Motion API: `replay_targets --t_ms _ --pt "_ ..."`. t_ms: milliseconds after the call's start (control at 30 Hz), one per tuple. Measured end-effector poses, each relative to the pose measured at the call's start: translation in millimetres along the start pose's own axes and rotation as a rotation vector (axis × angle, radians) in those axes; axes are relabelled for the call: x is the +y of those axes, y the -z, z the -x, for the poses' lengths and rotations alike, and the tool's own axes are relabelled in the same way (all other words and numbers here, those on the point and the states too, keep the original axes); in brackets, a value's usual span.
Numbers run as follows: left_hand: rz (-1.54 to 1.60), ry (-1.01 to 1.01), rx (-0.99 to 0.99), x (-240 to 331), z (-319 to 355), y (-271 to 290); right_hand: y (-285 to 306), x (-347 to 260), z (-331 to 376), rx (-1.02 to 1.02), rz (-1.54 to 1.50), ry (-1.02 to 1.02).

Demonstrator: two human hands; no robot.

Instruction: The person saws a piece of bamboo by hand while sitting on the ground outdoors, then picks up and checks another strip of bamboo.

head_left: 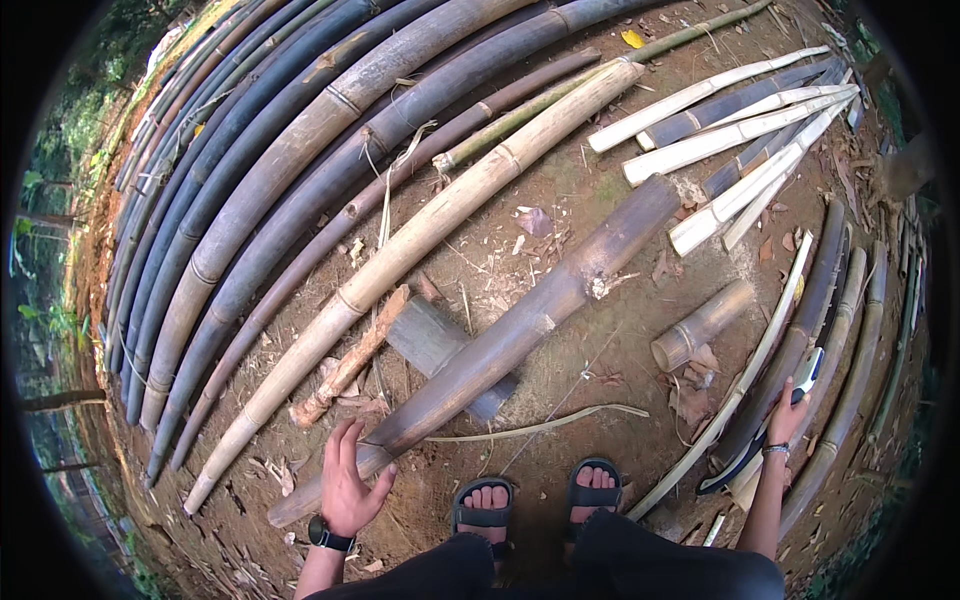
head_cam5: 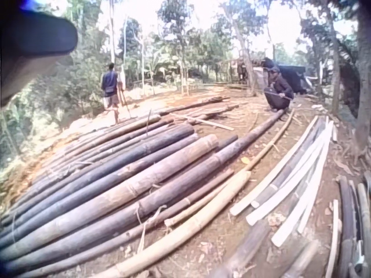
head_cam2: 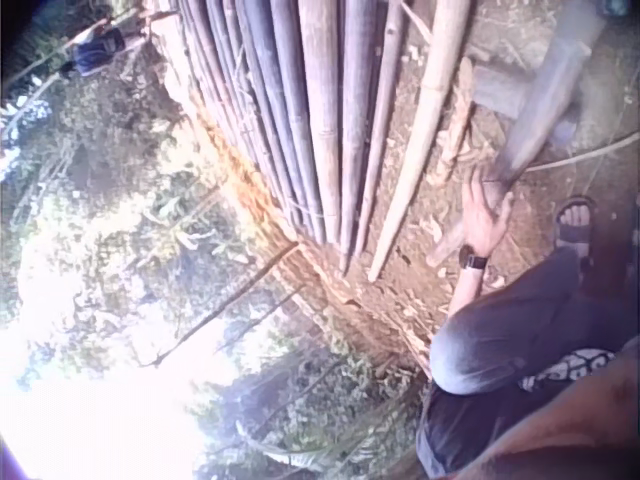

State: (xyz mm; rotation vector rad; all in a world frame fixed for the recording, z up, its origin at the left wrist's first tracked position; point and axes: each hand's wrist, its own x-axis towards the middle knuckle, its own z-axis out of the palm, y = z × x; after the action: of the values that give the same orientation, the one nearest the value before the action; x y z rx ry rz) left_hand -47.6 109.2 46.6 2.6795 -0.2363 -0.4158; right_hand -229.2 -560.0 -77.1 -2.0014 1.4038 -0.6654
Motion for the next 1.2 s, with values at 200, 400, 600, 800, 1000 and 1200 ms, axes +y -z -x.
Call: replay_targets --t_ms 200,400,600,800,1000,1200 --pt "-0.015 0.169 -0.026 -32 36 -5 18 -69 17 -0.066 -0.202 -0.001" --pt "-0.052 0.156 -0.036 -30 39 -12 16 -69 7 -0.033 -0.183 0.191" --pt "-0.209 0.074 -0.041 -18 28 38 4 -131 49 -0.082 -0.249 0.310" --pt "-0.258 -0.071 -0.099 5 21 120 11 -150 74 -0.379 -0.165 0.417" --pt "-0.238 -0.059 0.076 28 94 179 11 -215 80 -0.265 -0.166 0.846" --pt "-0.084 -0.112 0.270 75 166 209 58 -368 128 -0.776 -0.118 0.922"
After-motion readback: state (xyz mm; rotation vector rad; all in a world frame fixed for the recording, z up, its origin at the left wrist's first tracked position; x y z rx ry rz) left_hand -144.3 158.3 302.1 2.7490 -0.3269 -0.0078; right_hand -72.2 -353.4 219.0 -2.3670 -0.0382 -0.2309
